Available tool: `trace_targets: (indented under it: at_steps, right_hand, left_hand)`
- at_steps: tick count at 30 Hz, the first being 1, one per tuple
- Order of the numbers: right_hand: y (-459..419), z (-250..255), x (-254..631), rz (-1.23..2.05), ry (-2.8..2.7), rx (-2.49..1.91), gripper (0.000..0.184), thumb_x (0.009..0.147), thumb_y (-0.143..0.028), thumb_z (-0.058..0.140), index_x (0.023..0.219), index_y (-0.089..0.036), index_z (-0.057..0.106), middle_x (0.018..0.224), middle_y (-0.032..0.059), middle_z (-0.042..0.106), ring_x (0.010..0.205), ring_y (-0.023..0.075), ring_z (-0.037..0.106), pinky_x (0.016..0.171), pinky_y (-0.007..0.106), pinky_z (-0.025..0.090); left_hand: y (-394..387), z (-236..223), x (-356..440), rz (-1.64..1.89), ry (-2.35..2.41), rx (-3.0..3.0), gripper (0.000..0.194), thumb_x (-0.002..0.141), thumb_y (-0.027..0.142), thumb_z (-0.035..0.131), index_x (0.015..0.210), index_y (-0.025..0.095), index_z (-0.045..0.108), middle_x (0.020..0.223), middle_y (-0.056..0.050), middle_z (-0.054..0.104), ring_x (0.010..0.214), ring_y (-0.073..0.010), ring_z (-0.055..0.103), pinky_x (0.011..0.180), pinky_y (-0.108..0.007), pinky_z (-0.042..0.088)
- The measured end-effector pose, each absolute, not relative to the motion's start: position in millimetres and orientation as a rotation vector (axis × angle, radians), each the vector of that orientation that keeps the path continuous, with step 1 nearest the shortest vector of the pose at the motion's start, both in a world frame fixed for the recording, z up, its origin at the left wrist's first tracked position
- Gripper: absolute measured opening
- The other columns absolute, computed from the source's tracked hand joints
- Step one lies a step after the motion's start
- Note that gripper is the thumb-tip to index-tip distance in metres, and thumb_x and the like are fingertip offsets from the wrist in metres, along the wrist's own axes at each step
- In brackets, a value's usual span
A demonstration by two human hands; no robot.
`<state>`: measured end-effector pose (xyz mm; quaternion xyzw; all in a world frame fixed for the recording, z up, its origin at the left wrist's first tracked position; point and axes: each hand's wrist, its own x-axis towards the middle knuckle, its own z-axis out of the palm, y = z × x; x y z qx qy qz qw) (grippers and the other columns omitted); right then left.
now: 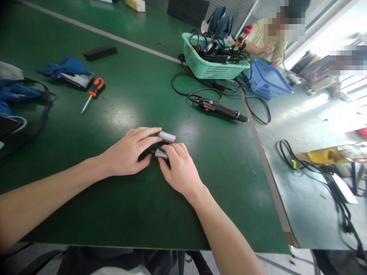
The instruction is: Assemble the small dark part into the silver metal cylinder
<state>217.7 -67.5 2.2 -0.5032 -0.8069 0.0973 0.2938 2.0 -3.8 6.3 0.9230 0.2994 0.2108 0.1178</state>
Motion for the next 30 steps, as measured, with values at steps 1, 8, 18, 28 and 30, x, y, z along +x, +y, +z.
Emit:
trace_targets:
  at_steps: [1,8,18,28,30]
  right_hand:
    - [-67.3,1.6,218.2,0.265,-2.152,-1.338,0.027,0.098,-0.023,0.062,0.124,-0.025,0.06,0.118,0.0093,0.07,0.111,0.0306,0.062,0.099,0.052,0.055]
    - [-64.5,-1.9,220.9,0.292,-2.169,-1.307,0.026,0.098,-0.023,0.063,0.125,-0.025,0.063,0.12,0.0093,0.07,0.114,0.0304,0.061,0.102,0.051,0.055]
    - [-65.5,2.9,218.5,0.319,-2.16,-1.291,0.025,0.093,-0.017,0.063,0.117,-0.025,0.064,0.111,0.008,0.071,0.107,0.029,0.063,0.096,0.049,0.056]
    - [-66.2,1.0,218.6,0.327,-2.175,-1.28,0.026,0.097,-0.03,0.069,0.122,-0.025,0.064,0.115,0.009,0.071,0.112,0.0304,0.063,0.099,0.051,0.056]
    - [-65.8,0.4,218.9,0.312,-2.177,-1.277,0.025,0.097,-0.03,0.069,0.121,-0.024,0.066,0.114,0.0095,0.071,0.111,0.0302,0.063,0.098,0.05,0.056]
  left_hand:
    - [-4.2,6.7,1.9,0.628,0.869,2.703,0.049,0.089,0.018,0.055,0.138,0.019,0.055,0.157,-0.015,0.047,0.143,-0.0344,0.046,0.113,-0.055,0.044]
    - [-5.4,9.4,1.6,0.664,0.82,2.784,0.018,0.093,0.022,0.055,0.108,0.017,0.064,0.117,-0.012,0.065,0.114,-0.0291,0.059,0.098,-0.048,0.047]
    - [-3.0,7.4,3.8,0.579,0.803,2.845,0.014,0.097,0.025,0.053,0.097,0.017,0.065,0.101,-0.009,0.066,0.099,-0.0249,0.058,0.087,-0.041,0.046]
    - [-2.6,5.5,2.4,0.582,0.738,2.865,0.018,0.1,0.026,0.05,0.095,0.018,0.065,0.097,-0.008,0.065,0.096,-0.0235,0.058,0.087,-0.04,0.045]
    - [-2.5,5.3,2.5,0.576,0.732,2.865,0.018,0.1,0.026,0.05,0.095,0.018,0.065,0.097,-0.008,0.065,0.097,-0.0235,0.058,0.088,-0.04,0.045]
